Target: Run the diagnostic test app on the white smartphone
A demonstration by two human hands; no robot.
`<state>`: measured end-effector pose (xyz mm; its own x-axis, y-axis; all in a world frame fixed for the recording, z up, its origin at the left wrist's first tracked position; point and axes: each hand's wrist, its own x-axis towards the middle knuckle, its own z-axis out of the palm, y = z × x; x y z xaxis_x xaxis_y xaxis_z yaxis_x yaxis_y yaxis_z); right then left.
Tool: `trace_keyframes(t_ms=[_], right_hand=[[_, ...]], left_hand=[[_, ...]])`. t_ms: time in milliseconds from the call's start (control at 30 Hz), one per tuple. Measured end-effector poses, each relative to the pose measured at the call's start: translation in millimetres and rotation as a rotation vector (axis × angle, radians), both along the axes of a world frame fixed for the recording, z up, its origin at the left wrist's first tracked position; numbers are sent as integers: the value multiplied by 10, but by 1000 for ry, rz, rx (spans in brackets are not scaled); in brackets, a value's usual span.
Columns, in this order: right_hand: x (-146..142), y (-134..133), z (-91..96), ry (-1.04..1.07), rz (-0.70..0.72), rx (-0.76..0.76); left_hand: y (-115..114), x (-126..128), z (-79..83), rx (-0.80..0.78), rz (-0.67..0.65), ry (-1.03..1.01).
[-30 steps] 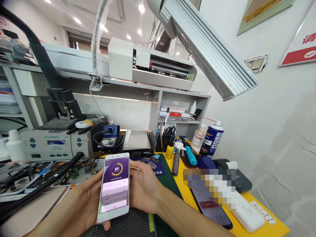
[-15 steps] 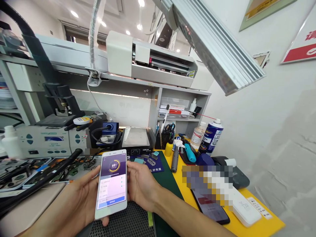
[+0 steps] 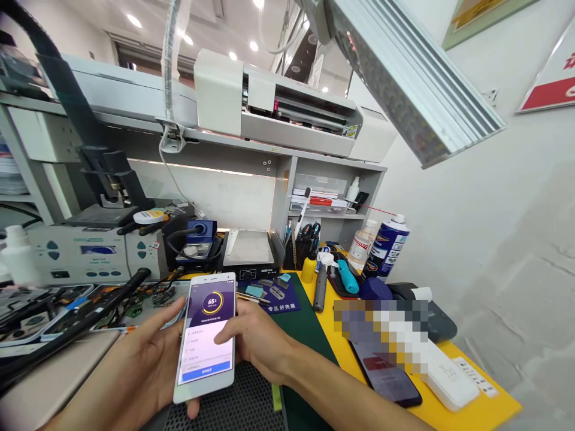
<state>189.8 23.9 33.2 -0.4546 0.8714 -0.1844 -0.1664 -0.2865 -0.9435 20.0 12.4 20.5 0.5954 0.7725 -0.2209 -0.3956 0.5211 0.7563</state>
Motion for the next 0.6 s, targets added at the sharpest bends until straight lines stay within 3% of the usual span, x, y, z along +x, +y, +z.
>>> trace_keyframes(t_ms=[600], right_hand=[[-17,34,-70,5,-30,-51]], left_hand=[[-3,8,53,-48,14,58]])
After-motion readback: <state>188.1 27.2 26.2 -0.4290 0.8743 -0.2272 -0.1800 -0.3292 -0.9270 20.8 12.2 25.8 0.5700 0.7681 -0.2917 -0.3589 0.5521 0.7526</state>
